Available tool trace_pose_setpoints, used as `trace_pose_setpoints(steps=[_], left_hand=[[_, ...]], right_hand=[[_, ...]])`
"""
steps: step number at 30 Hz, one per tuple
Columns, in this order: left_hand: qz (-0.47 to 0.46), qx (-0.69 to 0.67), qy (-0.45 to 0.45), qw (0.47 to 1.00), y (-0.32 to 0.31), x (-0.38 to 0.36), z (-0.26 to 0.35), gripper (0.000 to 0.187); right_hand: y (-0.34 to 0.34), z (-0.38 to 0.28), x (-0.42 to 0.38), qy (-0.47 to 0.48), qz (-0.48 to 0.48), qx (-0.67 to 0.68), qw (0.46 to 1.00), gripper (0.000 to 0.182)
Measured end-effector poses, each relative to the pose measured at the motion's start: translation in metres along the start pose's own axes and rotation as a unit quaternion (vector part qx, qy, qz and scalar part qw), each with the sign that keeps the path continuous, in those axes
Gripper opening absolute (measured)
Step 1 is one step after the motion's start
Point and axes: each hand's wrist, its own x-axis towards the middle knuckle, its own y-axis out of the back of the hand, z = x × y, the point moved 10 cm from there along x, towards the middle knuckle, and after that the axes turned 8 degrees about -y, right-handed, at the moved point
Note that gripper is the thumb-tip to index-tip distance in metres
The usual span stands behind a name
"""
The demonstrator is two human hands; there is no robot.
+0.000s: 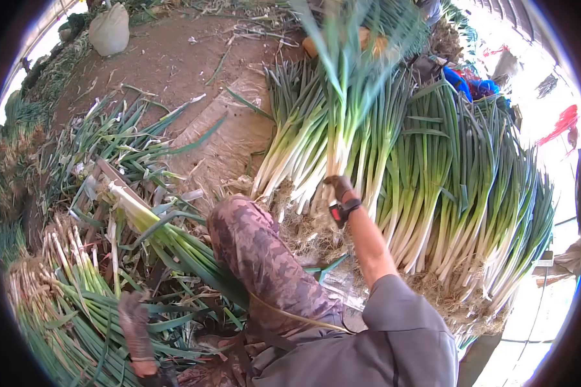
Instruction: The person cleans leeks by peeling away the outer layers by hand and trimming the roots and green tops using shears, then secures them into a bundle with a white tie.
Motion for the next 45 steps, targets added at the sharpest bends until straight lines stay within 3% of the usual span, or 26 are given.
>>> trace_pose_setpoints(steps=[1,2,3,6,7,9,11,13,14,15,16,17,18,19,21,22,23,27,30,33,35,36,38,40,43,45], left_hand=[[-0.009,0.004,0.025,1.0,-0.019,-0.006,-0.004,0.092],[-0.021,-0.001,0.036,0.999,-0.031,-0.007,-0.013,0.092],[-0.031,-0.006,0.045,0.998,-0.04,-0.009,-0.028,0.091],[-0.069,0.004,0.099,0.993,-0.063,-0.008,-0.06,0.081],[-0.083,0.009,0.118,0.989,-0.072,-0.006,-0.068,0.077],[-0.099,0.063,0.114,0.987,-0.097,0.009,-0.077,0.05],[-0.113,0.07,0.126,0.983,-0.115,0.016,-0.066,0.039],[-0.106,0.113,0.067,0.986,-0.124,0.031,-0.075,0.046],[-0.132,0.098,0.066,0.984,-0.121,0.041,-0.101,0.052],[-0.083,0.134,0.014,0.987,-0.112,0.053,-0.127,0.056],[-0.109,0.149,0.05,0.982,-0.119,0.057,-0.131,0.056],[-0.116,0.167,0.15,0.968,-0.123,0.053,-0.124,0.055],[-0.085,0.094,0.119,0.985,-0.125,0.065,-0.165,0.051],[-0.036,0.021,0.095,0.995,-0.128,0.067,-0.163,0.05],[-0.007,-0.136,0.142,0.98,-0.138,0.065,-0.17,0.052],[-0.008,-0.181,0.135,0.974,-0.141,0.064,-0.167,0.052],[-0.01,-0.225,0.127,0.966,-0.144,0.064,-0.158,0.053],[0.031,-0.283,0.078,0.956,-0.146,0.085,-0.159,0.053],[0.027,-0.281,0.039,0.959,-0.148,0.099,-0.156,0.051],[0.005,-0.315,-0.001,0.949,-0.136,0.079,-0.125,0.053],[-0.019,-0.323,0.012,0.946,-0.125,0.055,-0.093,0.054],[-0.042,-0.35,-0.007,0.936,-0.124,0.048,-0.083,0.053],[-0.08,-0.277,-0.007,0.958,-0.118,0.037,-0.082,0.053],[-0.114,-0.275,0.0,0.955,-0.115,0.03,-0.067,0.053],[-0.12,-0.224,-0.003,0.967,-0.105,0.026,-0.053,0.053],[-0.121,-0.101,-0.022,0.987,-0.099,0.031,-0.059,0.052]], right_hand=[[-0.065,0.062,0.036,0.078,-0.096,-0.062,0.99,0.038],[-0.056,0.053,-0.02,-0.131,-0.129,0.148,0.972,0.037],[-0.048,0.038,-0.053,-0.25,-0.124,0.297,0.913,0.035],[-0.045,-0.008,-0.08,-0.307,-0.13,0.431,0.838,0.033],[-0.052,-0.011,-0.053,-0.199,-0.144,0.387,0.889,0.033],[-0.086,-0.014,-0.014,0.028,-0.182,0.277,0.943,0.033],[-0.078,-0.012,-0.003,-0.015,-0.224,0.382,0.896,0.034],[-0.082,-0.029,-0.012,-0.082,-0.277,0.501,0.816,0.038],[-0.078,-0.026,-0.012,-0.125,-0.223,0.442,0.86,0.032],[-0.07,-0.021,-0.023,-0.178,-0.137,0.334,0.915,0.026],[-0.063,-0.023,-0.034,-0.214,-0.074,0.241,0.944,0.021],[-0.053,-0.029,-0.044,-0.227,-0.03,0.189,0.955,0.017],[-0.052,-0.039,-0.045,-0.198,-0.041,0.199,0.959,0.02],[-0.052,-0.047,-0.044,-0.168,-0.052,0.211,0.961,0.022],[-0.037,-0.058,-0.034,-0.121,-0.06,0.239,0.962,0.029],[-0.026,-0.107,-0.074,-0.09,-0.013,0.281,0.955,0.035],[-0.025,-0.151,-0.091,-0.045,-0.091,0.297,0.949,0.048],[-0.029,-0.362,-0.234,0.129,-0.147,0.225,0.955,0.033],[-0.113,-0.459,-0.343,0.306,-0.273,0.065,0.91,0.029],[-0.231,-0.481,-0.374,0.456,-0.306,-0.077,0.832,0.03],[-0.285,-0.47,-0.357,0.24,-0.39,-0.055,0.887,0.035],[-0.322,-0.455,-0.344,0.153,-0.461,0.098,0.869,0.045],[-0.365,-0.454,-0.357,0.257,-0.521,0.09,0.809,0.051],[-0.365,-0.458,-0.389,0.225,-0.573,0.062,0.786,0.058],[-0.34,-0.484,-0.423,0.201,-0.602,0.141,0.76,0.056],[-0.339,-0.493,-0.43,0.274,-0.574,0.057,0.77,0.051]])
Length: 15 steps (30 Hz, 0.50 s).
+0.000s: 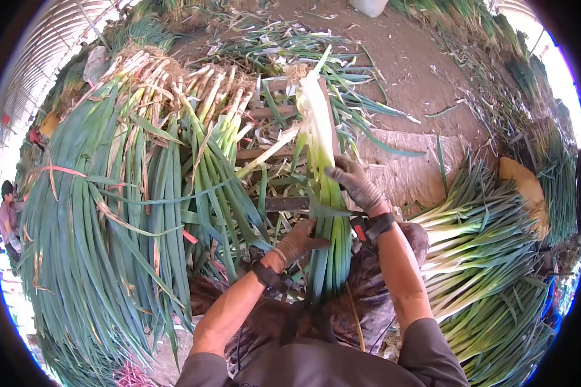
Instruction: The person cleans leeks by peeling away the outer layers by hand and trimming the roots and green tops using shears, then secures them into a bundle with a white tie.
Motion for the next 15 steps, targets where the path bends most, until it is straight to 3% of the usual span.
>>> trace_pose_setpoints(steps=[2,4,5,7,8,12,14,15], left_hand=[[-0.027,0.103,0.018,0.994,0.006,0.006,-0.018,0.051],[-0.073,0.182,0.059,0.979,0.009,0.009,-0.011,0.05],[-0.074,0.303,0.096,0.945,0.024,0.01,-0.01,0.039],[0.175,0.158,0.004,0.972,0.072,0.011,0.048,0.036],[0.296,0.08,-0.043,0.951,0.097,0.004,0.068,0.036],[0.331,0.02,-0.23,0.915,0.137,0.057,0.147,0.046],[0.442,0.212,-0.361,0.793,0.155,0.068,0.181,0.046],[0.42,0.168,-0.328,0.829,0.164,0.081,0.179,0.044]], right_hand=[[-0.001,-0.001,0.005,0.02,0.026,-0.14,0.99,0.046],[0.002,0.003,0.004,-0.002,0.051,-0.119,0.992,0.04],[0.002,0.003,0.001,0.008,0.056,-0.084,0.995,0.039],[0.001,-0.011,-0.01,0.021,0.068,-0.041,0.997,0.038],[-0.003,-0.016,-0.013,0.026,0.062,-0.039,0.997,0.038],[-0.019,-0.028,-0.015,0.057,0.05,-0.072,0.995,0.045],[-0.023,-0.016,-0.009,0.06,0.054,-0.108,0.991,0.044],[-0.03,-0.018,-0.009,0.064,0.037,-0.106,0.992,0.043]])
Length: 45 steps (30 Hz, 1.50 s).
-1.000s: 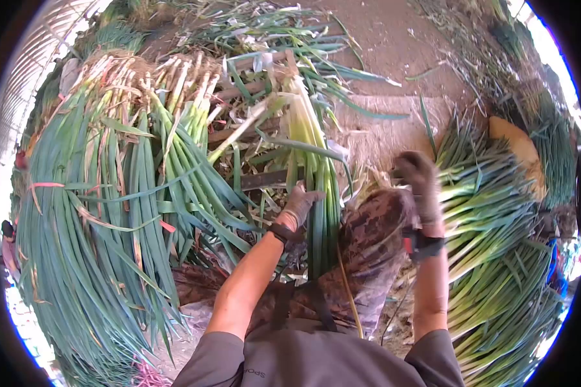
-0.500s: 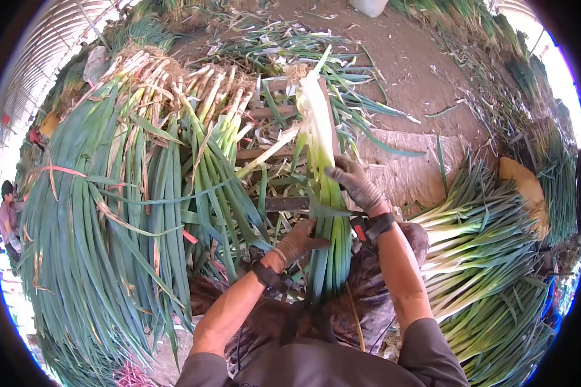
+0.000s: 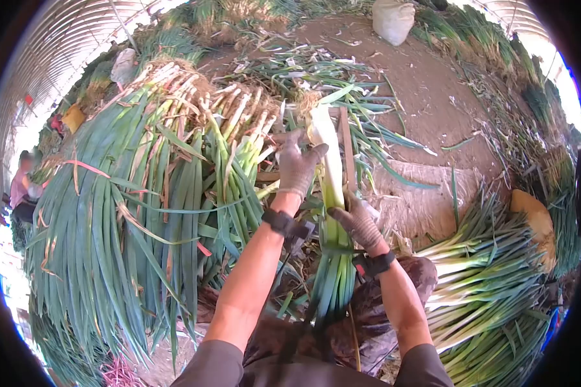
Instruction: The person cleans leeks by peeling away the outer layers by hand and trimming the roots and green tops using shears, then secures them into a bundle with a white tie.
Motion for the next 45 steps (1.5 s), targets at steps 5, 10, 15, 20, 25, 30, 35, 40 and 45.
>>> trace_pose_setpoints(steps=[5,10,15,20,25,30,35,40,45], left_hand=[[-0.179,-0.07,0.183,0.964,-0.007,0.022,0.005,0.039],[-0.301,0.0,0.099,0.948,-0.018,0.032,0.039,0.034],[-0.42,0.172,-0.041,0.89,-0.027,0.032,0.071,0.037],[-0.334,0.498,-0.179,0.78,-0.023,0.054,0.103,0.023],[-0.033,0.421,-0.011,0.906,0.112,0.204,0.08,0.018],[-0.294,0.534,-0.214,0.763,0.01,0.098,0.118,0.044],[-0.466,0.5,-0.25,0.686,-0.055,0.014,0.101,0.034],[-0.487,0.51,-0.363,0.609,-0.06,-0.001,0.08,0.01],[-0.297,0.663,-0.27,0.632,0.007,0.139,0.105,0.013]], right_hand=[[-0.015,-0.016,-0.014,0.004,-0.084,0.036,0.996,0.043],[-0.025,-0.007,-0.008,-0.022,-0.115,0.136,0.984,0.046],[-0.021,-0.017,-0.011,0.01,-0.047,0.113,0.992,0.036],[-0.016,-0.035,-0.019,0.056,0.065,0.004,0.996,0.041],[-0.009,-0.037,-0.039,0.034,0.09,-0.11,0.989,0.035],[-0.006,-0.018,-0.028,-0.007,0.14,-0.221,0.965,0.035],[-0.011,-0.032,-0.033,-0.026,0.145,-0.279,0.949,0.037],[-0.018,-0.032,-0.034,0.007,0.143,-0.266,0.953,0.036],[-0.017,-0.042,-0.046,0.004,0.129,-0.235,0.963,0.033]])
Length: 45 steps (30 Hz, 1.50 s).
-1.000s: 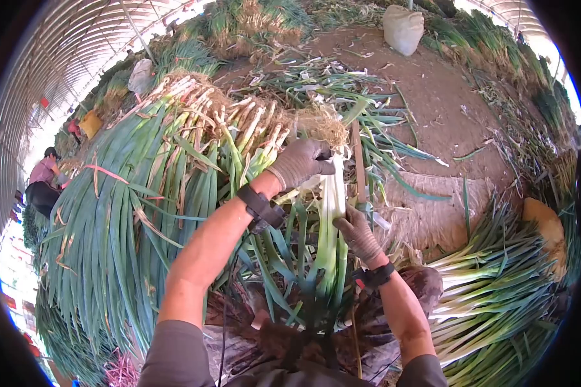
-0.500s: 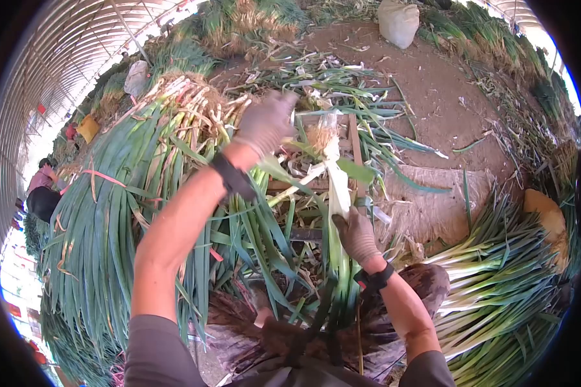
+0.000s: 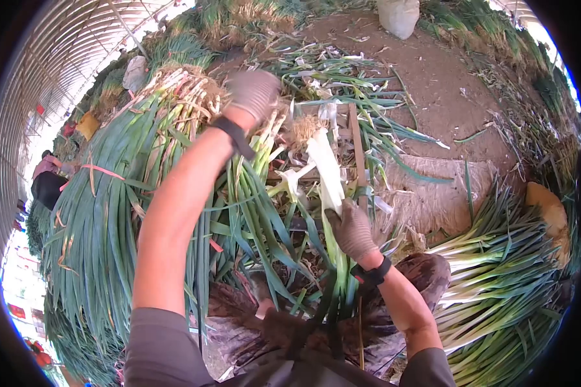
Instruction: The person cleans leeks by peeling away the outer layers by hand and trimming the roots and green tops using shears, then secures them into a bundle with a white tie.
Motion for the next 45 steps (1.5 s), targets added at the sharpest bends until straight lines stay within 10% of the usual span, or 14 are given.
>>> trace_pose_setpoints(steps=[3,7,10,24,31,38,41,42,43,45], left_hand=[[-0.042,-0.262,0.103,0.959,-0.036,0.001,-0.06,0.025],[-0.215,-0.695,0.118,0.676,-0.087,-0.052,0.054,0.059],[-0.089,-0.808,0.043,0.581,-0.072,-0.068,0.113,0.048],[0.042,-0.512,-0.02,0.858,-0.048,-0.076,0.122,0.079],[0.234,-0.507,-0.055,0.828,0.016,-0.086,0.139,0.033],[0.109,-0.393,-0.098,0.908,0.02,-0.066,0.143,0.021],[-0.032,-0.125,-0.192,0.973,0.013,-0.042,0.135,0.01],[0.168,-0.116,-0.201,0.958,0.024,-0.028,0.108,0.004],[0.165,-0.09,-0.209,0.96,0.029,-0.009,0.067,0.01],[0.018,-0.239,0.109,0.965,0.033,0.021,-0.081,0.023]], right_hand=[[0.001,0.01,0.0,-0.006,-0.022,0.033,0.999,0.034],[0.002,0.011,0.012,0.002,-0.112,0.218,0.97,0.036],[0.009,-0.01,0.001,0.016,-0.168,0.345,0.923,0.029],[0.011,-0.005,-0.003,0.013,-0.114,0.282,0.953,0.03],[0.026,0.007,-0.008,-0.017,-0.012,0.287,0.958,0.025],[0.022,0.011,-0.009,-0.024,-0.016,0.283,0.959,0.017],[0.026,-0.006,-0.022,-0.039,-0.093,0.241,0.965,0.015],[0.026,-0.01,-0.029,-0.037,-0.11,0.27,0.956,0.015],[0.021,-0.011,-0.04,-0.037,-0.13,0.297,0.945,0.016],[0.022,-0.01,-0.053,-0.027,-0.149,0.27,0.951,0.016]])
